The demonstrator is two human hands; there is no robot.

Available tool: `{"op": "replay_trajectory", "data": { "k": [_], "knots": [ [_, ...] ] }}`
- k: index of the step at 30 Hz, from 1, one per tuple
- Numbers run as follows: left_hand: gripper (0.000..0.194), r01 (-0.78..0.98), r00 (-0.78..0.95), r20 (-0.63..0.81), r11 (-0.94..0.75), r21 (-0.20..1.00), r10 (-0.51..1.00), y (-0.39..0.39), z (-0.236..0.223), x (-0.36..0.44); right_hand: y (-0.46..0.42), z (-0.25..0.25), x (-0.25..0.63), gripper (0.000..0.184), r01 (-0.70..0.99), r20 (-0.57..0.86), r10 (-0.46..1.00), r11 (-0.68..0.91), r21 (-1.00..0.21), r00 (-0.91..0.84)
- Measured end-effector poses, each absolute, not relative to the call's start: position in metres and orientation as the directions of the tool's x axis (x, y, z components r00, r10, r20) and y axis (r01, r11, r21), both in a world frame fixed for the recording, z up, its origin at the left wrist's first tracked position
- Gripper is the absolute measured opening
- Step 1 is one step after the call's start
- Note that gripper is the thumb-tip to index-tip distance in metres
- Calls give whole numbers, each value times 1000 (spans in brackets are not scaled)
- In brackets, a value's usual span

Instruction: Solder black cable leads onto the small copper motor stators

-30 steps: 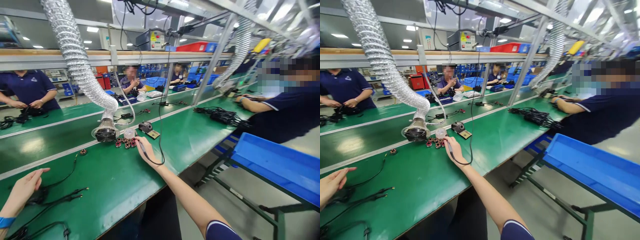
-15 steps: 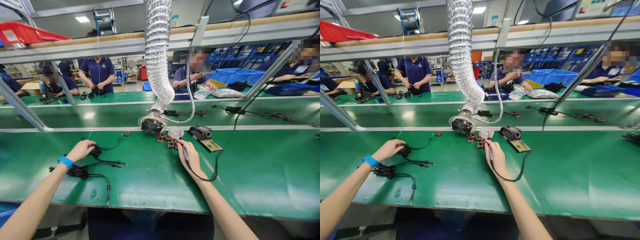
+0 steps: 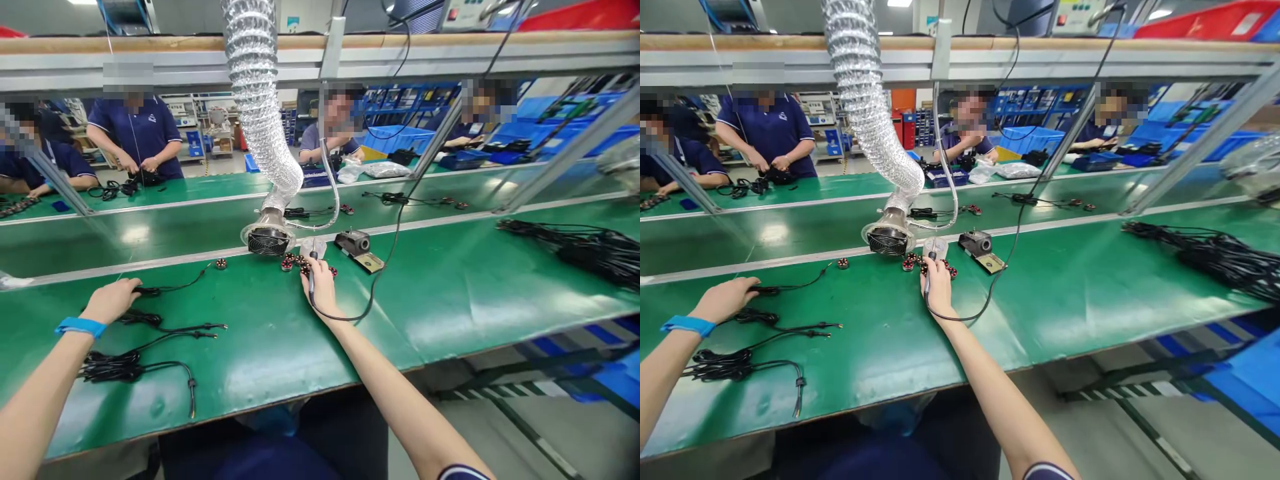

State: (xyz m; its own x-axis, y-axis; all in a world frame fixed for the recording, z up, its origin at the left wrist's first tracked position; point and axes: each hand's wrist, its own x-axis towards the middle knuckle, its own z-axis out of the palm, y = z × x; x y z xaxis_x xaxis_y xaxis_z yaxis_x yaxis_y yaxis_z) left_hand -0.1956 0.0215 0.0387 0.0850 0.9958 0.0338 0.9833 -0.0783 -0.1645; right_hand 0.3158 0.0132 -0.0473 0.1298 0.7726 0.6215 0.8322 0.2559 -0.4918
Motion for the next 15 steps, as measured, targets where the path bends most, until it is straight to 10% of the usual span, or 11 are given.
{"op": "replay_trajectory", "data": {
  "k": [5, 15],
  "knots": [
    [44, 999, -49, 51, 49, 0, 998, 12, 55, -149, 21, -55, 317, 46, 792, 648, 759, 360, -494, 59],
    [40, 824, 371, -99, -278, 494, 923, -2, 26, -43, -28, -49, 276, 38, 590, 603, 796, 507, -628, -43]
  ]
}}
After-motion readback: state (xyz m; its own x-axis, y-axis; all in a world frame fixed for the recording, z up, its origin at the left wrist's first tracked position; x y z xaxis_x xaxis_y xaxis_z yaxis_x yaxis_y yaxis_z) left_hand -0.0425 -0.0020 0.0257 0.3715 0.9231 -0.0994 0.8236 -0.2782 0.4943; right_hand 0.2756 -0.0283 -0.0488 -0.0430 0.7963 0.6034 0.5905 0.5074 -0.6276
